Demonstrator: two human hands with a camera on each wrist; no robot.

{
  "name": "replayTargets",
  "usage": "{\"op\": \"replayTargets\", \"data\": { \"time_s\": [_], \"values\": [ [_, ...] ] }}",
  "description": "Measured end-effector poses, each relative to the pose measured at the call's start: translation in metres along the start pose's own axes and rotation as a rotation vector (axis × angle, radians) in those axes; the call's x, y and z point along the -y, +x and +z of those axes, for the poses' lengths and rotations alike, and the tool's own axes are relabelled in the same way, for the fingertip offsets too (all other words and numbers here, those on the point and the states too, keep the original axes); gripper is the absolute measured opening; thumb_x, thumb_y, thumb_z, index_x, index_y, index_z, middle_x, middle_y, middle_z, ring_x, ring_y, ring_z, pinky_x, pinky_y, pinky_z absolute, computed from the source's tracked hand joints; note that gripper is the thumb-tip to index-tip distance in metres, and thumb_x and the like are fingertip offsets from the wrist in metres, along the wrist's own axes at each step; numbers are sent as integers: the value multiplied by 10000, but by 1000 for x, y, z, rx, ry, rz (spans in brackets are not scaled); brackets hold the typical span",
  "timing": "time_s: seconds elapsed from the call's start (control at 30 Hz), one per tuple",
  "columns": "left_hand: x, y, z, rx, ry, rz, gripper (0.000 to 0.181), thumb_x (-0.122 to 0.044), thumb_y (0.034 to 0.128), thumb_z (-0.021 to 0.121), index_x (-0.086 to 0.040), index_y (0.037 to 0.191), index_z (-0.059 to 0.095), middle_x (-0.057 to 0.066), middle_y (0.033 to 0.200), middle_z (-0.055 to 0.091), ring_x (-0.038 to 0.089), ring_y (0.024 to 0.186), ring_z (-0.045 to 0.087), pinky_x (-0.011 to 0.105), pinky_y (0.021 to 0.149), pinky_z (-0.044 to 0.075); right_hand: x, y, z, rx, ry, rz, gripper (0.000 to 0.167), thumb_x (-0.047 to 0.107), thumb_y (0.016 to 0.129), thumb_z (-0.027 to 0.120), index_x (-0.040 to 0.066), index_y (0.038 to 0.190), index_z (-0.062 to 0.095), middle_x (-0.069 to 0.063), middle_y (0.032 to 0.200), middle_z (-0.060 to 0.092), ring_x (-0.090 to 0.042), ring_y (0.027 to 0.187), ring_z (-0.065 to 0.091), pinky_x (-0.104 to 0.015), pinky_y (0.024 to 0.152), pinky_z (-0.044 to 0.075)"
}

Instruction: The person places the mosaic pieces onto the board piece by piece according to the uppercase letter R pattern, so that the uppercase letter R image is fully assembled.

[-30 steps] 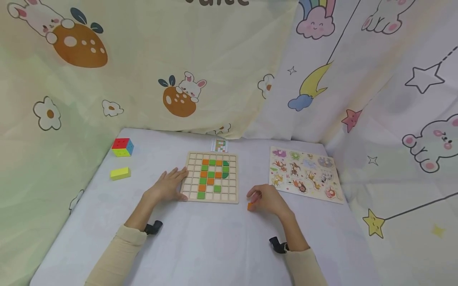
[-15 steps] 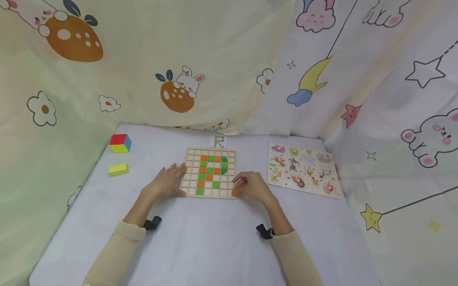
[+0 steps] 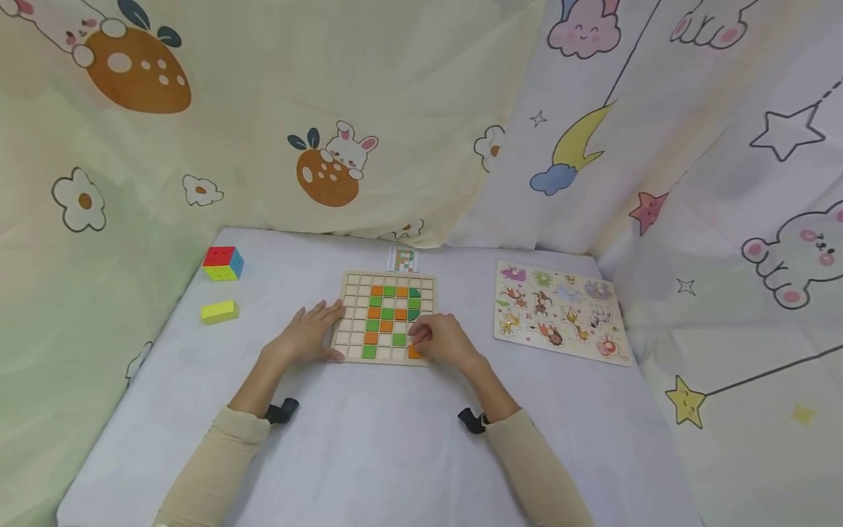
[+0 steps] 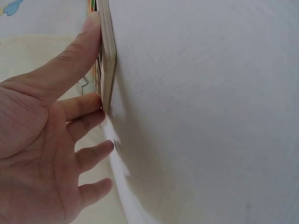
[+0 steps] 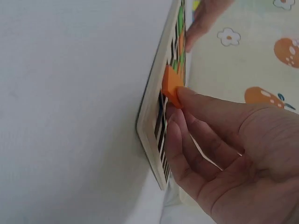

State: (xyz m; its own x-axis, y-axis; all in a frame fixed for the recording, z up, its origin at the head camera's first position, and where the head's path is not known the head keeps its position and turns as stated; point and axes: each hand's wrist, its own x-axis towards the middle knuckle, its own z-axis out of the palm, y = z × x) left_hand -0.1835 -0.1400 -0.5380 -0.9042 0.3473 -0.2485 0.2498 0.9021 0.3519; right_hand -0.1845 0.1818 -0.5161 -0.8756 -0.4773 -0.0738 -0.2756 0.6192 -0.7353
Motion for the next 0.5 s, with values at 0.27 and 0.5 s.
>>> {"op": "replayTargets", "data": {
  "time_s": [0.27,0.5],
  "values": [
    [-8,-6,-8,11,1,-11,1101,-427,801,894,-59,1646,291,110,1734,193,400,1597,115,648,1267,53,5,-2,11,-42,-55,83,234,-18,825,858,103,999,759,23,835,723,-125,759,654,-276,694,576],
    [-16,-12,-16,23,36,-13,1090,-437,799,892,-43,1634,313,129,1726,217,408,1592,134,644,1269,83,8,-4,13,-67,-82,117,269,18,791,896,106,1005,760,36,833,718,-115,758,645,-297,706,571]
  ]
}}
